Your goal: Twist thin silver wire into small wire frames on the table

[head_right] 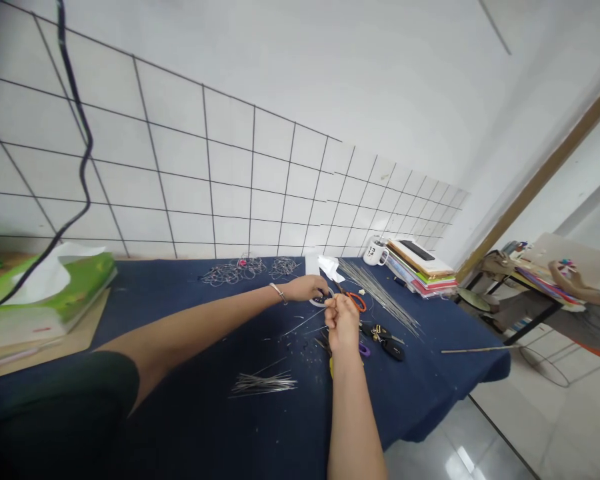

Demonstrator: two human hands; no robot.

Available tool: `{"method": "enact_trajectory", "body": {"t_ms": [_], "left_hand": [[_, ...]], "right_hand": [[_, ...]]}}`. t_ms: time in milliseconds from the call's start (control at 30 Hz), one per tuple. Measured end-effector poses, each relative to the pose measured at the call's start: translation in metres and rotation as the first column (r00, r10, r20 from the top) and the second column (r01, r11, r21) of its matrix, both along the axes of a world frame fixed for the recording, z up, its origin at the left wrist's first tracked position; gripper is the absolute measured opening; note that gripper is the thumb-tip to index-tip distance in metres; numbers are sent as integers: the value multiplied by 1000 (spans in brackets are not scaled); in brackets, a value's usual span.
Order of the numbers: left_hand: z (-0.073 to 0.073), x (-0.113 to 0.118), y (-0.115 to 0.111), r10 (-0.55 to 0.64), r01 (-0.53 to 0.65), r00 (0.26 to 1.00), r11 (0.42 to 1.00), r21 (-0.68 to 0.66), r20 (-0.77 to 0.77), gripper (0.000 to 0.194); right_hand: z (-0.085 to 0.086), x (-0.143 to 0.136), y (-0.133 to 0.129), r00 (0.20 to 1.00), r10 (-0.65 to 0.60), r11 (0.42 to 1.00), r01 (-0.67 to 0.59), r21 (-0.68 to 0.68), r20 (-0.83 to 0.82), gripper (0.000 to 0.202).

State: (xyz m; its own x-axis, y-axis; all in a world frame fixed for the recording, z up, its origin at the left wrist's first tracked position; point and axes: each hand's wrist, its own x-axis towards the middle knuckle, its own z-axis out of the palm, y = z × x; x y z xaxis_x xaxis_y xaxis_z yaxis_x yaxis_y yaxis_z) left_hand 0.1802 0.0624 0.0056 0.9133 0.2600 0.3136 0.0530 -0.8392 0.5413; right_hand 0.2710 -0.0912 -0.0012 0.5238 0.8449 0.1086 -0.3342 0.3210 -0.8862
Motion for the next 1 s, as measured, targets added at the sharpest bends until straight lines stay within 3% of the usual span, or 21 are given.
{"method": "enact_trajectory", "body": {"t_ms": [167,233,267,300,367,533,733,833,1000], "left_hand": [[7,-47,-45,-27,23,1000,968,-249,-11,51],[5,-67,-66,-133,79,990,768,-635,-39,52],[3,-76,-76,-138,68,990,666,-743,-34,51],[1,-83,-85,-119,53,993,583,-811,-21,49],[-2,-96,-101,-5,23,1000,495,-869,24,45],[1,-129,-123,289,39,938,456,-889,189,38],[11,-169,-130,505,43,807,468,-883,307,34],[9,-184,-130,569,1,766,462,-887,298,35],[3,-198,-134,562,-7,785,429,-903,260,39]], "right_hand": [[-3,-10,2,999,-15,1000,15,16,34,23],[-3,-16,3,999,-24,999,23,27,46,23],[-3,-19,3,998,-25,999,24,30,50,23],[-2,-23,2,998,-23,999,21,30,52,23],[-1,-30,1,999,-8,1000,7,23,51,23],[1,-61,-6,997,79,996,-78,-37,12,28],[5,-135,-7,975,220,974,-218,-64,23,33],[7,-170,-3,976,215,975,-213,-63,37,38],[9,-200,1,974,204,979,-204,-9,99,39]]}}
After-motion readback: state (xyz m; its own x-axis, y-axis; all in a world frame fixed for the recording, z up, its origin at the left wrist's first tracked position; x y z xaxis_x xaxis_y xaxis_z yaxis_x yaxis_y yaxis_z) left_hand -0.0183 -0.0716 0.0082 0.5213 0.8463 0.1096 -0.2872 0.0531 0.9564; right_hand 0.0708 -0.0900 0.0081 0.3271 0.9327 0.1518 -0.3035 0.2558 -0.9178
